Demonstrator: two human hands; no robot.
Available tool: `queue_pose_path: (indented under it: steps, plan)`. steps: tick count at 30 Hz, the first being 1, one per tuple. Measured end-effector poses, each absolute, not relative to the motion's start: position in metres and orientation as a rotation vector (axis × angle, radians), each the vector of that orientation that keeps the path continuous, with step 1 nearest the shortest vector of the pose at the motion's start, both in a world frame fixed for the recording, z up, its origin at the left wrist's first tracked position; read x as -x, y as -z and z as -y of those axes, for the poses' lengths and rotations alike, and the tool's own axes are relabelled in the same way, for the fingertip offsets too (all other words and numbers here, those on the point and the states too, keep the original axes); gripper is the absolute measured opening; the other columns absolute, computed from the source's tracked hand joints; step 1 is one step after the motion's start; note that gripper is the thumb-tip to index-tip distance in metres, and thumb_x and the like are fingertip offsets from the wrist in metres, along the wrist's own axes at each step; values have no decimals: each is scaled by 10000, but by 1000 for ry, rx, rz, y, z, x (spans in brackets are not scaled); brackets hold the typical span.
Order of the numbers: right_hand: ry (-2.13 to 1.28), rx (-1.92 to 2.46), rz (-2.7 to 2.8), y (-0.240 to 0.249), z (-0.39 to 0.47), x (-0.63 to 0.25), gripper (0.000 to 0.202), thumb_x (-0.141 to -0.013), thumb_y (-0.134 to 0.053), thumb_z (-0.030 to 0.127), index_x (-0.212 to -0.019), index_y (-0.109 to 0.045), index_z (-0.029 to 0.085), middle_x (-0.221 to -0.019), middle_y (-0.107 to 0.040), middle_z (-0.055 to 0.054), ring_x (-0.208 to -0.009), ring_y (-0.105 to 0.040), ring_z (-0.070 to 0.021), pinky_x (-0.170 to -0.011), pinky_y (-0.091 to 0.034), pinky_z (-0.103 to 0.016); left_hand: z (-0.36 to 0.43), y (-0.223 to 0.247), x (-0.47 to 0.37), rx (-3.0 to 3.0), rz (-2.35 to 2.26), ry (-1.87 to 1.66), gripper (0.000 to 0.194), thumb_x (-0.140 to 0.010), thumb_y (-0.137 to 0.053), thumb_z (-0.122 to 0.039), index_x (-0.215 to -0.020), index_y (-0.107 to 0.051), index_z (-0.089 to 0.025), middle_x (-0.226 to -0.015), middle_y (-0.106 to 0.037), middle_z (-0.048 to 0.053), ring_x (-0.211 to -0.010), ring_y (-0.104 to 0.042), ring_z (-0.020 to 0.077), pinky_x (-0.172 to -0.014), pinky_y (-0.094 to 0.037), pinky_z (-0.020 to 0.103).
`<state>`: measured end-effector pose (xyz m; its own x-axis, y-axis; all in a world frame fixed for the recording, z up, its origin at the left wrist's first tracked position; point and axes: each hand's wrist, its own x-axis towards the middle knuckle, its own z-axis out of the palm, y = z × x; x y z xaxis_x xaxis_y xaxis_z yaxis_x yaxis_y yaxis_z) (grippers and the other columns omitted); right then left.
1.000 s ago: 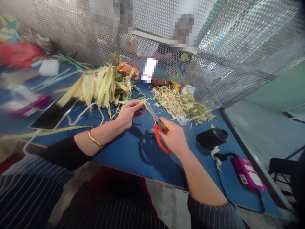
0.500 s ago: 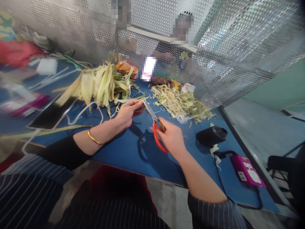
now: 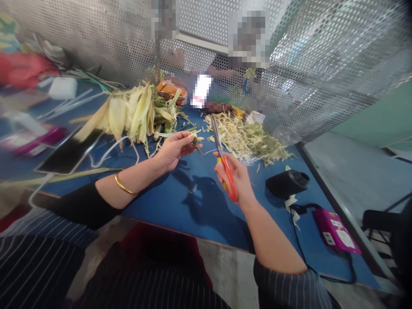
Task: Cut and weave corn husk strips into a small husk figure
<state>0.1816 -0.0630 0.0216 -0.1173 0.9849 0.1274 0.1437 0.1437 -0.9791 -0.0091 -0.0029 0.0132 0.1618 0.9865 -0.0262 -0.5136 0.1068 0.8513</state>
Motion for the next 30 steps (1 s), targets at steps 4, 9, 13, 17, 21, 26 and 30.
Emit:
queue_pose_path:
  steps: [4, 9, 13, 17, 21, 26, 30]
  plan:
    - [-1106, 1172, 1509, -30, 64, -184, 446, -693, -723, 453, -1038, -576, 212, -632, -484, 61, -491, -395, -52, -454, -337, -205, 4, -16, 10, -929, -746, -1229, 199, -711, -735, -260, -814, -593, -166, -760, -673, 14, -662, -668, 144, -687, -507, 297]
    - [-1387, 1089, 1489, -36, 66, -189, 429, -771, -626, 522, -1057, -567, 207, -680, -530, 34, -434, -415, -48, -407, -331, -214, 1, -16, 13, -1137, -899, -1323, 243, -669, -771, -277, -811, -618, -152, -638, -629, 2, -525, -561, 80, -496, -401, 210]
    - [-1356, 1139, 1591, -36, 66, -193, 451, -773, -612, 534, -1073, -576, 199, -674, -540, 30, -420, -425, -55, -400, -344, -222, -4, -16, 17, -1186, -942, -1360, 201, -667, -769, -283, -715, -635, -141, -628, -608, 4, -534, -517, 65, -498, -385, 202]
    - [-856, 1399, 1827, -43, 64, -199, 457, -695, -711, 464, -1060, -626, 203, -750, -628, -7, -600, -572, -127, -562, -470, -268, -8, -18, 21, -1234, -932, -1317, 148, -730, -708, -285, -716, -651, -149, -643, -574, -6, -541, -481, 56, -507, -372, 200]
    - [-538, 1520, 2030, -53, 66, -209, 394, -732, -686, 394, -1083, -653, 217, -932, -705, -55, -818, -660, -216, -678, -511, -308, -10, -27, 26, -1448, -957, -1313, 83, -749, -675, -226, -764, -636, -153, -676, -567, -9, -578, -483, 62, -562, -401, 205]
    - [-539, 1528, 2092, -57, 69, -219, 424, -728, -695, 393, -1112, -652, 220, -902, -729, -22, -778, -687, -207, -681, -527, -291, -11, -38, 33, -1671, -960, -1247, 21, -778, -617, -173, -788, -609, -158, -687, -546, -8, -596, -479, 72, -592, -412, 219]
    - [-521, 1488, 2163, -56, 69, -219, 452, -713, -710, 423, -1110, -666, 211, -957, -727, -24, -786, -684, -198, -695, -532, -283, -13, -39, 38, -1788, -952, -1202, 19, -806, -587, -179, -797, -595, -165, -694, -531, -7, -604, -476, 76, -592, -402, 224]
